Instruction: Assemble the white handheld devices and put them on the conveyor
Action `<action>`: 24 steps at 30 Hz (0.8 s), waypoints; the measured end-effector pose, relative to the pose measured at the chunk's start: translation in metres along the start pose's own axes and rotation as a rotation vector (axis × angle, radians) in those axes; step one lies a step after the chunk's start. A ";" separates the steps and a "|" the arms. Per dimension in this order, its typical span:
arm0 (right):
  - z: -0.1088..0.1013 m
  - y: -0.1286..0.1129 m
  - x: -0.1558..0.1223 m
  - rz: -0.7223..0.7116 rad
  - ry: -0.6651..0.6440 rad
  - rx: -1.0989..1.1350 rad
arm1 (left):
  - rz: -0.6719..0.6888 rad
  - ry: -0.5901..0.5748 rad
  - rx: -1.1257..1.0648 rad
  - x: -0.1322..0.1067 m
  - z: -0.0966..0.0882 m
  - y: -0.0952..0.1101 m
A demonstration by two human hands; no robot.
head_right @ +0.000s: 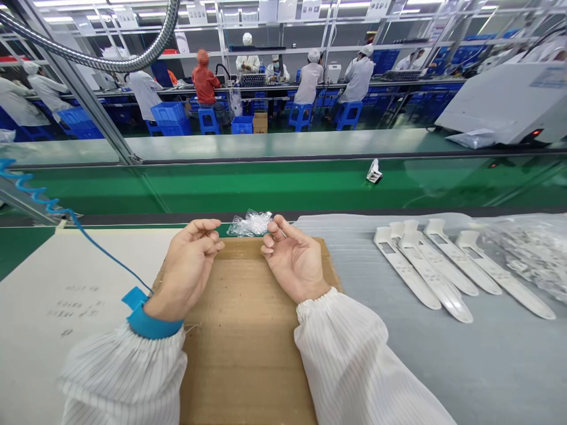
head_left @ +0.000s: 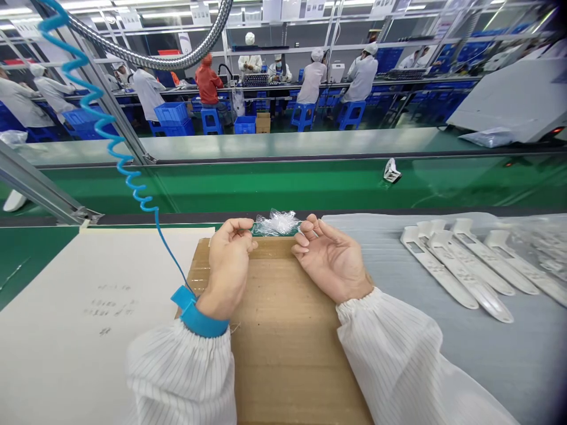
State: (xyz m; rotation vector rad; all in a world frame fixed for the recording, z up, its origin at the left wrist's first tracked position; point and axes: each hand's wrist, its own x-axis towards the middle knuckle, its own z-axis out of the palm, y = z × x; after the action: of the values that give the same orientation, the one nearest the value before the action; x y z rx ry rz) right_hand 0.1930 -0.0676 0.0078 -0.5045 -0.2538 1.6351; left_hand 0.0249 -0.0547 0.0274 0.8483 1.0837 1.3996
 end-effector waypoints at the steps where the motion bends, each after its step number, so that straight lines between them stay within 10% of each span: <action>1: 0.000 0.000 0.000 0.001 -0.001 0.001 | 0.005 0.001 -0.003 0.000 0.001 0.000; 24: 0.002 0.000 -0.001 0.002 0.012 -0.010 | 0.042 -0.013 0.039 0.000 -0.001 0.001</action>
State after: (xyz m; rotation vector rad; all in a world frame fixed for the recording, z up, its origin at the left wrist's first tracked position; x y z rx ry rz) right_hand 0.1920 -0.0689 0.0096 -0.5229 -0.2526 1.6332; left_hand 0.0238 -0.0552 0.0282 0.9123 1.0917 1.4101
